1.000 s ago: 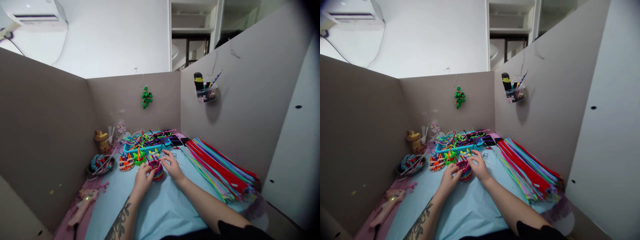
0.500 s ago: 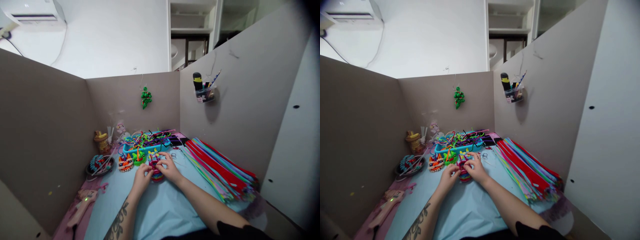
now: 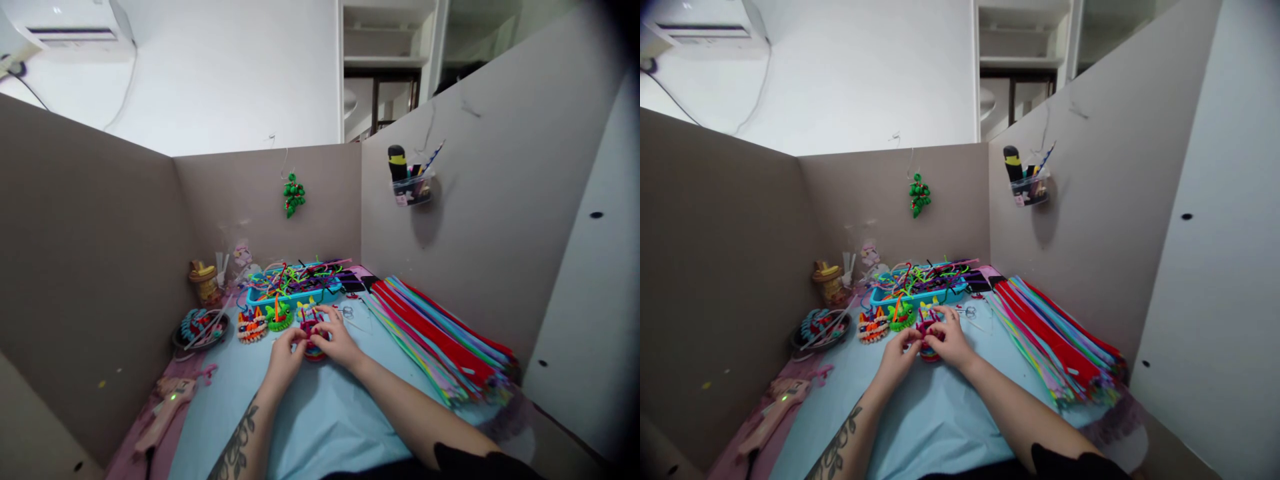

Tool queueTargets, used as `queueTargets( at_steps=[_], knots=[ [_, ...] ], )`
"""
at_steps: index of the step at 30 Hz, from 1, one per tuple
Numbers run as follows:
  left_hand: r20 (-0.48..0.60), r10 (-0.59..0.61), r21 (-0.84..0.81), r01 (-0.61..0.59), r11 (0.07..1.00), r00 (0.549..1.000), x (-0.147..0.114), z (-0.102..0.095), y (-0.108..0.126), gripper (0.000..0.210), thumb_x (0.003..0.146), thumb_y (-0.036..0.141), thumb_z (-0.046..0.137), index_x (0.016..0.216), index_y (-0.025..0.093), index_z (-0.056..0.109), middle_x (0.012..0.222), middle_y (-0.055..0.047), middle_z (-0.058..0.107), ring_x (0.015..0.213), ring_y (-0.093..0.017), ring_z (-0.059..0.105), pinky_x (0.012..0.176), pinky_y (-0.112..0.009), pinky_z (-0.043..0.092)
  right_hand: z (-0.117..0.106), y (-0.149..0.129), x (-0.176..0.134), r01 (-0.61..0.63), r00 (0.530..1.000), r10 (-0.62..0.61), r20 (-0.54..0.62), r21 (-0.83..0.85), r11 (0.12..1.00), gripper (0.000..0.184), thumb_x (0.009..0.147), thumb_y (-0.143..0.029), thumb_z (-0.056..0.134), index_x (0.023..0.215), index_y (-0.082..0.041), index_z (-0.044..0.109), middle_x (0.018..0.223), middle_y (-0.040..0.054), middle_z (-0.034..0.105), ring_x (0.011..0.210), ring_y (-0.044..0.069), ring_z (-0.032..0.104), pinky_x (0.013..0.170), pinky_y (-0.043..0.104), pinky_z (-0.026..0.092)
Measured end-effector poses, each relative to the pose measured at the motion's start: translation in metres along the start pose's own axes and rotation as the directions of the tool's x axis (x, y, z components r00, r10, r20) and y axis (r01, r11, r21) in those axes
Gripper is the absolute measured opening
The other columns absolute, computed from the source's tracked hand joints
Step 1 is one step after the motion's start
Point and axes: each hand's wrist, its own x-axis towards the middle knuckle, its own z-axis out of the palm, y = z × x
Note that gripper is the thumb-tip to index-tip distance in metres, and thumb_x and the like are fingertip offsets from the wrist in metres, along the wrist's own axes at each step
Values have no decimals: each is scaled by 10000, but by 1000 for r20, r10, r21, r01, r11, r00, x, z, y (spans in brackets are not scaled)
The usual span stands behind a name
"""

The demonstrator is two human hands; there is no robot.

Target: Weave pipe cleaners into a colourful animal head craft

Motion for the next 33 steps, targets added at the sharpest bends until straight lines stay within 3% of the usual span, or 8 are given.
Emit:
queueTargets(
  at_steps=[9, 16, 20, 29, 33],
  knots=[
    [13, -77, -15, 77, 997, 997, 1, -3, -1, 151, 692, 200, 539, 771, 153, 660, 771, -47, 680, 736, -180, 606, 697, -276, 452, 1, -2, 1, -25, 999, 24, 46, 14, 1000, 102, 688, -176, 617, 593, -200, 645, 1260, 39, 486, 1232, 251, 327, 1059, 419, 220],
    [-37, 47, 221, -38, 975, 998, -2, -6, 2, 154, 737, 158, 509, 761, 169, 660, 772, -50, 654, 739, -175, 577, 680, -274, 425, 3, 0, -1, 10, 998, -11, 62, 8, 1000, 91, 656, -221, 685, 579, -201, 641, 1244, 37, 487, 1212, 252, 337, 1046, 400, 236],
    [-55, 24, 309, -6, 951, 998, -3, -8, 5, 175, 745, 129, 493, 748, 168, 664, 745, -47, 643, 717, -165, 567, 670, -266, 417, 3, 3, -1, 23, 998, -25, 58, 42, 999, 130, 664, -214, 696, 554, -193, 630, 1245, 41, 489, 1208, 251, 344, 1042, 404, 238],
    [-55, -42, 195, 52, 979, 998, -1, -3, -4, 140, 709, 142, 535, 758, 156, 666, 756, -38, 676, 711, -158, 592, 686, -261, 434, 7, 0, -2, -37, 999, 36, 24, 42, 998, 29, 662, -190, 669, 637, -201, 660, 1254, 53, 474, 1214, 251, 350, 1040, 400, 249],
    [-39, -13, 151, 19, 988, 999, -1, -2, -2, 117, 703, 161, 544, 745, 160, 653, 728, -23, 671, 685, -153, 595, 665, -255, 439, 8, -3, -3, -12, 1000, 12, -4, 51, 999, 80, 661, -185, 656, 582, -200, 645, 1243, 45, 491, 1204, 248, 358, 1044, 406, 244]
  ],
)
